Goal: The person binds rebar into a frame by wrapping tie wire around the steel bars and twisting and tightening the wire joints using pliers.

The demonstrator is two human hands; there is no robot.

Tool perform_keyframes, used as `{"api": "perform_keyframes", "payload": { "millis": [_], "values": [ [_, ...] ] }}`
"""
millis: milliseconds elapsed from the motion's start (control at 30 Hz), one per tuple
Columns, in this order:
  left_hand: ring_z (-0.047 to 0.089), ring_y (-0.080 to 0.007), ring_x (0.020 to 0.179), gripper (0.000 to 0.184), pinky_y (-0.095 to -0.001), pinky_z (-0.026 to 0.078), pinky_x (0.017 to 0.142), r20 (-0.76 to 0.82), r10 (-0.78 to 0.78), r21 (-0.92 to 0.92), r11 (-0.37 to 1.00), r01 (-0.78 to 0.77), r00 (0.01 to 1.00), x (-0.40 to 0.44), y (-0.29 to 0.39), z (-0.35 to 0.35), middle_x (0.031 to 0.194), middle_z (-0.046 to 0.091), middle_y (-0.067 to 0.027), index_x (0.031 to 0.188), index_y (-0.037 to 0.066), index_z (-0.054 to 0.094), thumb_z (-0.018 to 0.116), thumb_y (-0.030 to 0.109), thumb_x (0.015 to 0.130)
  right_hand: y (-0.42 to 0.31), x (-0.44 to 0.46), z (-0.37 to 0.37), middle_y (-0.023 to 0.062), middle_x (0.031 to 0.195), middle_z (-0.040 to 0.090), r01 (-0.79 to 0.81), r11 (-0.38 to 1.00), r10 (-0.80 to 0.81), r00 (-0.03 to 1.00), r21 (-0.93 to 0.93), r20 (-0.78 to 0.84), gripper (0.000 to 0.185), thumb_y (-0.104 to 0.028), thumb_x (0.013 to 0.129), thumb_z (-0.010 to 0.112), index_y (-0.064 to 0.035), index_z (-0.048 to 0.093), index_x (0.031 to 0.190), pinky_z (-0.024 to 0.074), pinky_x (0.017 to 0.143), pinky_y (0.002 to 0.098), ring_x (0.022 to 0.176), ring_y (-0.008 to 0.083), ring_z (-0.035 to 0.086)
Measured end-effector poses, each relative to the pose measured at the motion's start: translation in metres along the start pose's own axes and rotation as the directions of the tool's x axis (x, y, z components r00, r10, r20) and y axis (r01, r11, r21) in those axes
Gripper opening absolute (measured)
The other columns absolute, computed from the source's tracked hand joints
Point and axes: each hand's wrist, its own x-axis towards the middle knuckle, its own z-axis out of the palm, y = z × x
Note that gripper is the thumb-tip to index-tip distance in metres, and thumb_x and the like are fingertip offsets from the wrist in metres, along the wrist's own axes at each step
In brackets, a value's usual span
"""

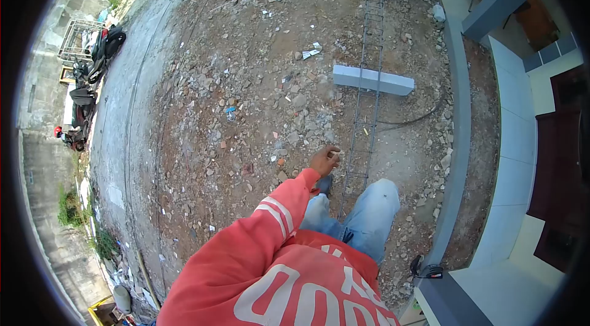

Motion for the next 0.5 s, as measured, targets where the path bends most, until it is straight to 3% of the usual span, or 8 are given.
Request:
{"api": "perform_keyframes", "payload": {
  "millis": [100,167,233,300,367,433,467,500],
  "values": [
    [0.071,-0.0204,0.078,0.039,-0.0319,0.056,0.072,0.005,-0.04,-0.017,0.999,0.04,0.999,0.014,0.006,0.014,0.097,0.07,-0.0151,0.124,0.001,0.059,0.059,0.018,0.089,-0.054,0.064,-0.024,0.0117,0.08,0.069,0.228,0.963,-0.217,0.972,0.14,-0.091,0.018,-0.017,0.088,0.062,-0.0013,0.069,0.095,0.0536,0.057,0.0332,0.066,0.0192,0.067],
    [0.071,-0.0211,0.079,0.039,-0.0316,0.056,0.071,-0.024,-0.063,0.207,0.976,0.067,0.998,0.022,-0.039,0.014,0.098,0.069,-0.0152,0.125,0.001,0.059,0.059,0.017,0.089,-0.164,0.086,-0.056,0.013,0.08,0.07,-0.004,0.993,0.0,0.999,0.116,0.032,0.018,-0.016,0.087,0.063,-0.0011,0.068,0.096,0.054,0.057,0.0345,0.067,0.0192,0.068],
    [0.071,-0.0219,0.078,0.039,-0.0309,0.056,0.069,-0.044,-0.225,0.096,0.969,0.228,0.973,0.007,-0.069,0.009,0.097,0.069,-0.0161,0.126,0.0,0.058,0.06,0.017,0.09,-0.192,0.146,-0.073,0.0105,0.079,0.068,-0.285,0.945,0.288,0.958,0.159,0.006,0.016,-0.016,0.086,0.063,-0.0018,0.069,0.092,0.054,0.068,0.0346,0.074,0.022,0.068],
    [0.07,-0.0224,0.075,0.035,-0.0315,0.056,0.066,-0.133,-0.395,-0.015,0.918,0.397,0.909,-0.018,-0.107,0.006,0.094,0.069,-0.017,0.122,0.0,0.058,0.061,0.017,0.091,-0.165,0.233,-0.086,0.0135,0.081,0.071,-0.189,0.979,0.191,0.981,0.081,-0.019,0.018,-0.014,0.083,0.065,-0.0051,0.069,0.098,0.0563,0.061,0.0367,0.068,0.0231,0.07],
    [0.07,-0.0245,0.074,0.033,-0.0323,0.056,0.062,-0.229,-0.589,-0.153,0.808,0.569,0.775,-0.055,-0.147,0.009,0.093,0.069,-0.0174,0.122,0.001,0.057,0.058,0.016,0.092,-0.193,0.308,-0.089,0.0127,0.088,0.072,0.014,0.908,-0.052,0.995,-0.419,-0.081,0.022,-0.014,0.079,0.065,-0.0086,0.068,0.1,0.0567,0.071,0.0396,0.077,0.0275,0.071],
    [0.069,-0.0257,0.072,0.033,-0.0342,0.055,0.058,-0.284,-0.755,-0.276,0.655,0.704,0.591,-0.104,-0.165,0.025,0.091,0.068,-0.0179,0.124,0.002,0.056,0.054,0.015,0.094,-0.225,0.387,-0.077,0.0115,0.095,0.072,-0.026,0.835,-0.003,0.999,-0.55,-0.052,0.027,-0.014,0.077,0.066,-0.0114,0.068,0.103,0.0545,0.08,0.0428,0.088,0.0319,0.07],
    [0.068,-0.0257,0.069,0.034,-0.0352,0.055,0.056,-0.344,-0.827,-0.321,0.549,0.772,0.445,-0.127,-0.164,0.047,0.089,0.068,-0.0167,0.124,0.003,0.056,0.055,0.016,0.093,-0.238,0.433,-0.066,0.0127,0.097,0.072,0.012,0.739,0.015,0.999,-0.673,0.034,0.028,-0.015,0.077,0.068,-0.0123,0.067,0.104,0.0532,0.083,0.0456,0.094,0.0337,0.068],
    [0.067,-0.0216,0.067,0.028,-0.0323,0.055,0.057,-0.312,-0.871,-0.303,0.47,0.829,0.38,-0.144,-0.151,0.068,0.086,0.067,-0.0172,0.117,0.001,0.059,0.057,0.014,0.092,-0.232,0.486,-0.057,0.0148,0.1,0.071,0.093,0.735,-0.016,0.993,-0.671,0.12,0.03,-0.015,0.077,0.069,-0.012,0.066,0.107,0.0527,0.084,0.0461,0.096,0.0343,0.067]
  ]
}}
